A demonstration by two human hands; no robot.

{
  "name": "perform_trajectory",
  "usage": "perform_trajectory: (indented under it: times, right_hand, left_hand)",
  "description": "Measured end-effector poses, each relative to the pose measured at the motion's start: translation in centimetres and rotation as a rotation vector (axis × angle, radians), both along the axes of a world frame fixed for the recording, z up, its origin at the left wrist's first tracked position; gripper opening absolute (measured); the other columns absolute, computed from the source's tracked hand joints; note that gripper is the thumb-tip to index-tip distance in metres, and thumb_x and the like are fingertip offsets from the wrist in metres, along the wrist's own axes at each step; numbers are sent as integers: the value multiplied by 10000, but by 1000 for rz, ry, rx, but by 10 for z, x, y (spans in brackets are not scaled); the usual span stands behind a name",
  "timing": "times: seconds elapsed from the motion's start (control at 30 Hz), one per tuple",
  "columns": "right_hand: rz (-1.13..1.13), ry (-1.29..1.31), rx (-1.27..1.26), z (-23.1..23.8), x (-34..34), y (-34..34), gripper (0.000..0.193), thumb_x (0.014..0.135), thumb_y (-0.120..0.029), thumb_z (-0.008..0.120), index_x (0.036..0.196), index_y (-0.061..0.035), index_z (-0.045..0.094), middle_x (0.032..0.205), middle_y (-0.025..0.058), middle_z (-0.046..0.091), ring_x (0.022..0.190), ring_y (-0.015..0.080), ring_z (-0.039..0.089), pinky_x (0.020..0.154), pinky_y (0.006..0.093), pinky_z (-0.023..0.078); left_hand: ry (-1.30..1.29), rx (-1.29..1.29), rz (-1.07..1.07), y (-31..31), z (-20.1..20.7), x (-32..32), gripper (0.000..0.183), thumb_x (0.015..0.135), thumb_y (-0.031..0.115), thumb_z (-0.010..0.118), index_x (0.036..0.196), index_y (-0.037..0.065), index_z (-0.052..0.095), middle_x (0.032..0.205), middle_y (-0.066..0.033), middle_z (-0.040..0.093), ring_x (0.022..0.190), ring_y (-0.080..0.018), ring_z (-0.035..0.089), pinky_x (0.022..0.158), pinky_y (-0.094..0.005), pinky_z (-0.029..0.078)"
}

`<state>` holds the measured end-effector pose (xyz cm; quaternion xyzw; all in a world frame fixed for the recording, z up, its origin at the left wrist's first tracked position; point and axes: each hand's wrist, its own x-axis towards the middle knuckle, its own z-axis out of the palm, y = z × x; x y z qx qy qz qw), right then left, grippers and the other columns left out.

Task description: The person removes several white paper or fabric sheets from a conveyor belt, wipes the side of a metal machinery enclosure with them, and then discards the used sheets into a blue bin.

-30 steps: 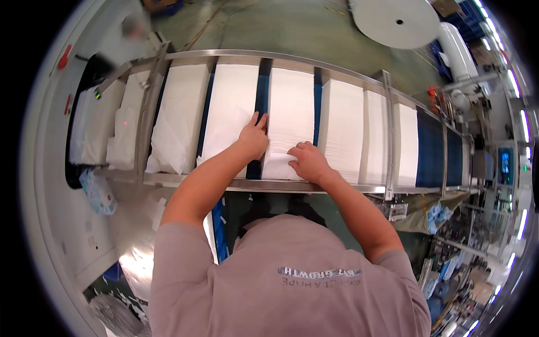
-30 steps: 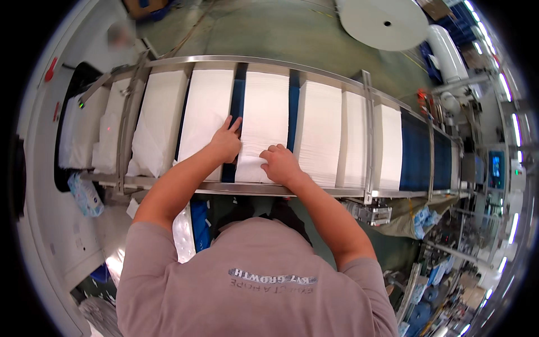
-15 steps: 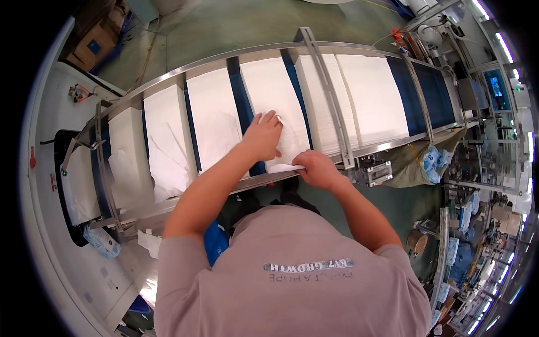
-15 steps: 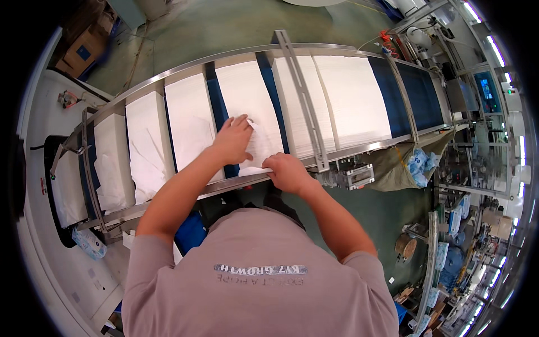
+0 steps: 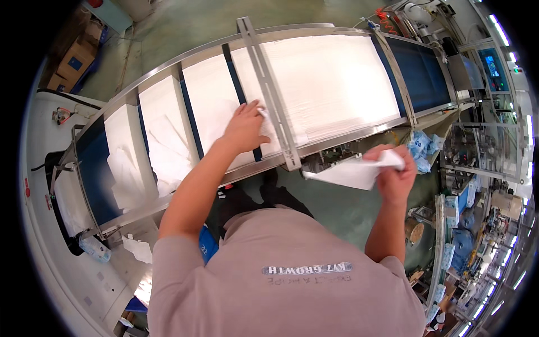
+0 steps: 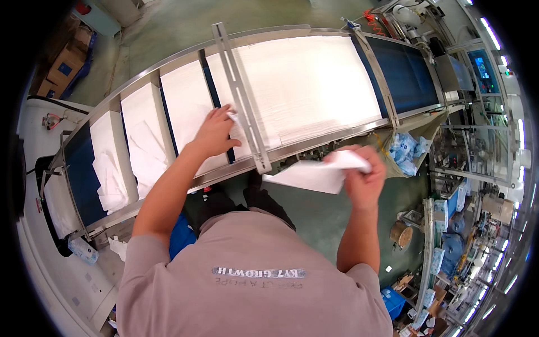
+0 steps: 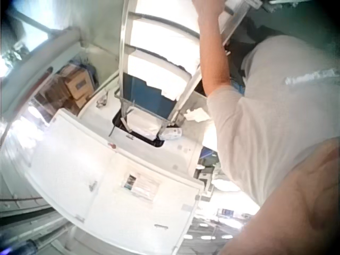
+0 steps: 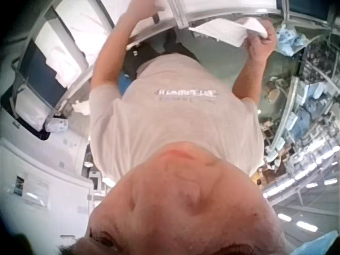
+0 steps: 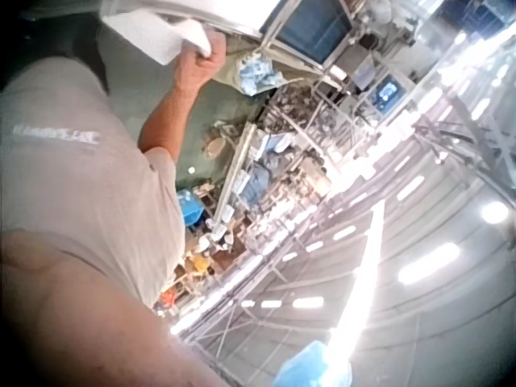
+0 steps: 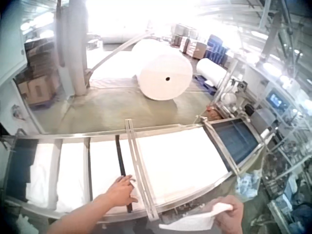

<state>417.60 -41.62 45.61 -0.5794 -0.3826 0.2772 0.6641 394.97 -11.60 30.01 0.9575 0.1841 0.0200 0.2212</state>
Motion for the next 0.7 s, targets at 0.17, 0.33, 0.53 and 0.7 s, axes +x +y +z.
perform_trajectory:
  times: [0.17,0.33,0.53,0.7]
  right_hand:
    - [-179,-245,-549,-47,75,-17,283,863,13,632,1115,-77,723,990,66,708,911,158,667,814,292,529]
    - [101,-899,-697,-103,45,81,411,846,-259,810,1250,-194,764,1184,91,729,1130,345,692,995,461,554]
    - [702,-895,-1298,-129,75,127,301,844,-230,795,1131,-140,787,1143,138,727,1210,335,656,1008,452,536]
    - [603,-851,-772,-106,149,89,238,786,-110,745,1019,-65,745,1136,127,734,1105,355,654,983,419,532]
  left_hand:
    - [-465,-131,301,-9,41,-34,243,832,166,869,832,30,667,816,-120,630,790,-314,615,717,-414,496]
    - [-669,-105,291,-15,57,-38,388,834,26,846,707,47,480,674,-90,481,611,-240,476,576,-340,388]
    - [-747,-174,324,-34,57,-29,286,849,-85,734,786,53,491,750,-97,514,685,-281,519,612,-378,425]
    - [-759,-318,552,-60,51,-63,207,920,-58,689,1110,4,636,947,-129,675,864,-193,640,765,-305,506]
